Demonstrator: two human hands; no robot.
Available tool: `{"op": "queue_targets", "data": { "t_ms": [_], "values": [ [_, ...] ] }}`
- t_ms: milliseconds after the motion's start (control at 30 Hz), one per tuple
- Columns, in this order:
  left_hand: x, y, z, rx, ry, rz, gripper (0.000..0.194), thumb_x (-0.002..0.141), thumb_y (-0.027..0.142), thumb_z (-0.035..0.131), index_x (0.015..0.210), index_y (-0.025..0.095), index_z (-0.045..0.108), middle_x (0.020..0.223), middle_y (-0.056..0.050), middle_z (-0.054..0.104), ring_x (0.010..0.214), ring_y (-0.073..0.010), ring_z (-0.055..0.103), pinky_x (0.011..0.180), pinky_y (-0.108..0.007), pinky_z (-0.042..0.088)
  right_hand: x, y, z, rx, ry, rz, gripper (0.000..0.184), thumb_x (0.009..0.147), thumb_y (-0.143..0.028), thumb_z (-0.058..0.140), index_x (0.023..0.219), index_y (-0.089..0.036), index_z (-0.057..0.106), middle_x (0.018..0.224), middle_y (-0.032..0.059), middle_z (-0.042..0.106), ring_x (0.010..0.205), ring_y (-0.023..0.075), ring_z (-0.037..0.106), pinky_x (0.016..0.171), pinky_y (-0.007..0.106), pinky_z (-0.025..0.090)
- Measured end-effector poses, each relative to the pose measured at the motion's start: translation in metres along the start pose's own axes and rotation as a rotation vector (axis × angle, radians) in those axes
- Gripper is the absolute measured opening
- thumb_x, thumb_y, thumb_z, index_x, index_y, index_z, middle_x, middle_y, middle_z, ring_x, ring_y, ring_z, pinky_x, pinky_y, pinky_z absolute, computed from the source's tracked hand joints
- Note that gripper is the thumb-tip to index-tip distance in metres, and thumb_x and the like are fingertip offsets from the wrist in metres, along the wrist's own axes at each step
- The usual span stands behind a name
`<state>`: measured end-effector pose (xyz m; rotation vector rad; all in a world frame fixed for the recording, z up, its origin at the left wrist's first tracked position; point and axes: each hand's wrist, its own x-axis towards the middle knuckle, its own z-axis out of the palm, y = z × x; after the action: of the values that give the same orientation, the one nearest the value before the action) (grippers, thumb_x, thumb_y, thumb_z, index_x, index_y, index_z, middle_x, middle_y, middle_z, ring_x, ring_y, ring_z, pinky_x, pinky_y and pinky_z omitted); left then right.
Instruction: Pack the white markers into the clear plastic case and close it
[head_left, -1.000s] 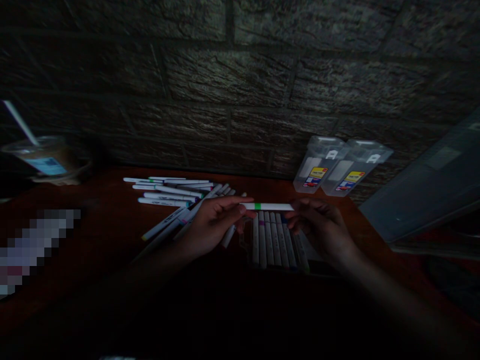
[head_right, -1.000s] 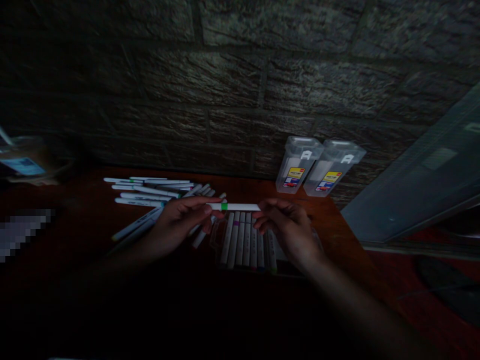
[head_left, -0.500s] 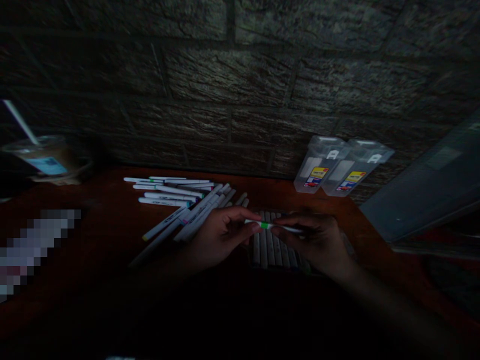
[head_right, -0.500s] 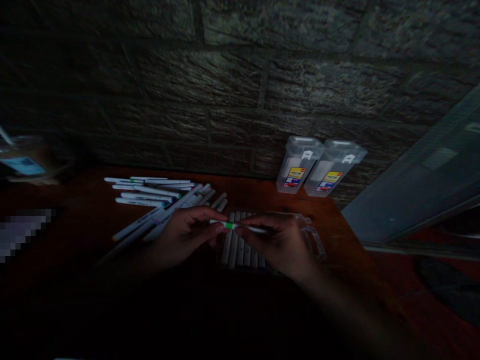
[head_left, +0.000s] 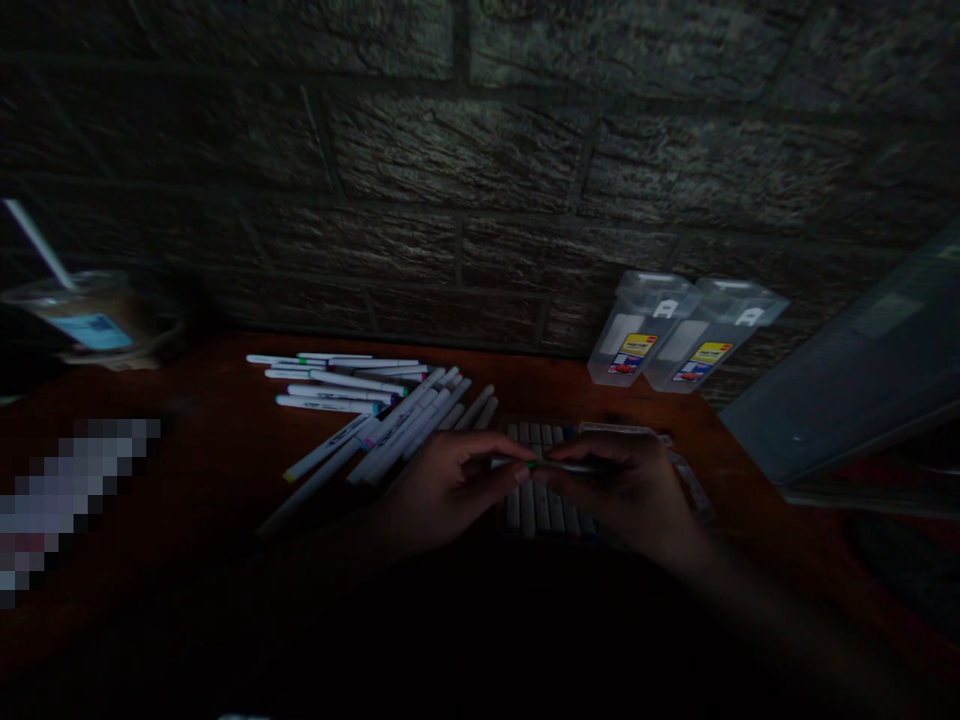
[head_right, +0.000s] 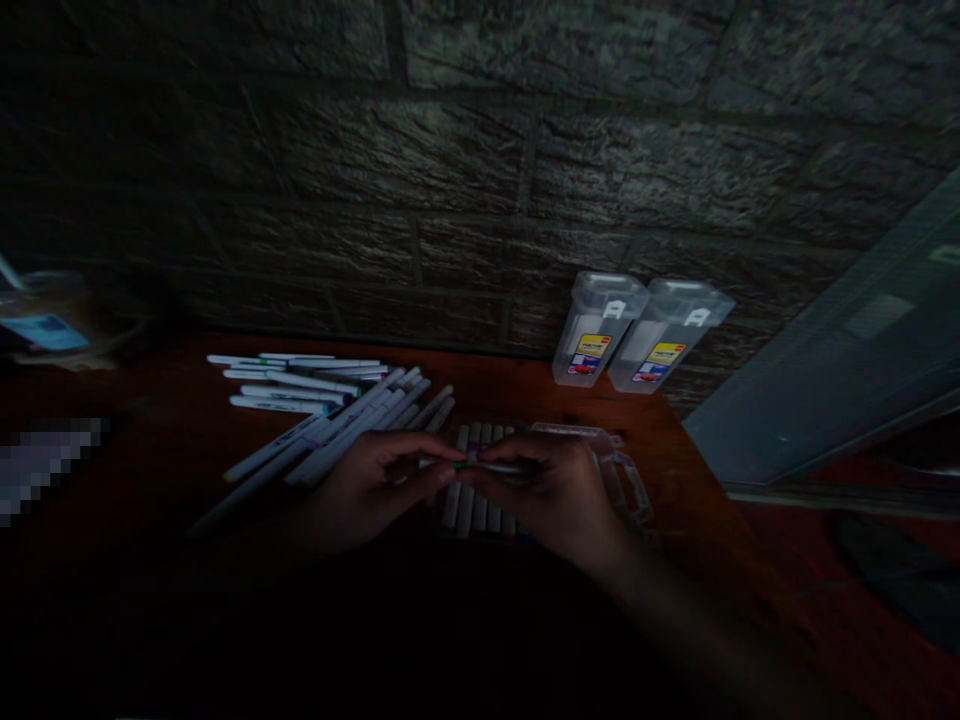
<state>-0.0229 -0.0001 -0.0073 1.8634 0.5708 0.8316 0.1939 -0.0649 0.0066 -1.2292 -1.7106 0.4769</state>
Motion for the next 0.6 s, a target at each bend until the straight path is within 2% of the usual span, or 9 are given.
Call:
{"op": "queue_targets", "data": {
  "t_ms": [167,433,600],
  "values": [
    [0.005,0.000,-0.004,-0.157,0.056,-0.081,0.022,0.095,0.031,0.066,0.107,0.015,0.075,0.073,-0.001,0.070,0.060,-0.0115,0.062,0.054,-0.021,0.047,0.006,-0.004,-0.001,0.143,0.040,0.086,0.006,0.078,-0.022,0.085,0.082,-0.026,0.083,0.076,0.0000,0.082,0.065,0.0166,0.076,0.059,0.025,0.061],
    [0.013,0.004,-0.014,-0.266,0.159,-0.053,0.018,0.096,0.027,0.063,0.094,0.014,0.075,0.074,-0.002,0.068,0.059,-0.0110,0.062,0.056,-0.023,0.049,0.010,-0.003,-0.005,0.287,0.086,0.200,0.013,0.075,-0.020,0.086,0.084,-0.030,0.085,0.080,0.0000,0.084,0.066,0.0142,0.076,0.063,0.023,0.061],
    [0.015,-0.004,-0.016,-0.415,0.221,-0.099,0.017,0.094,0.031,0.068,0.094,0.016,0.075,0.073,-0.002,0.069,0.056,-0.0104,0.060,0.053,-0.023,0.046,0.011,-0.003,-0.009,0.416,0.070,0.268,0.011,0.078,-0.022,0.086,0.086,-0.030,0.085,0.070,-0.0015,0.080,0.049,0.0081,0.063,0.046,0.018,0.050]
  ]
}}
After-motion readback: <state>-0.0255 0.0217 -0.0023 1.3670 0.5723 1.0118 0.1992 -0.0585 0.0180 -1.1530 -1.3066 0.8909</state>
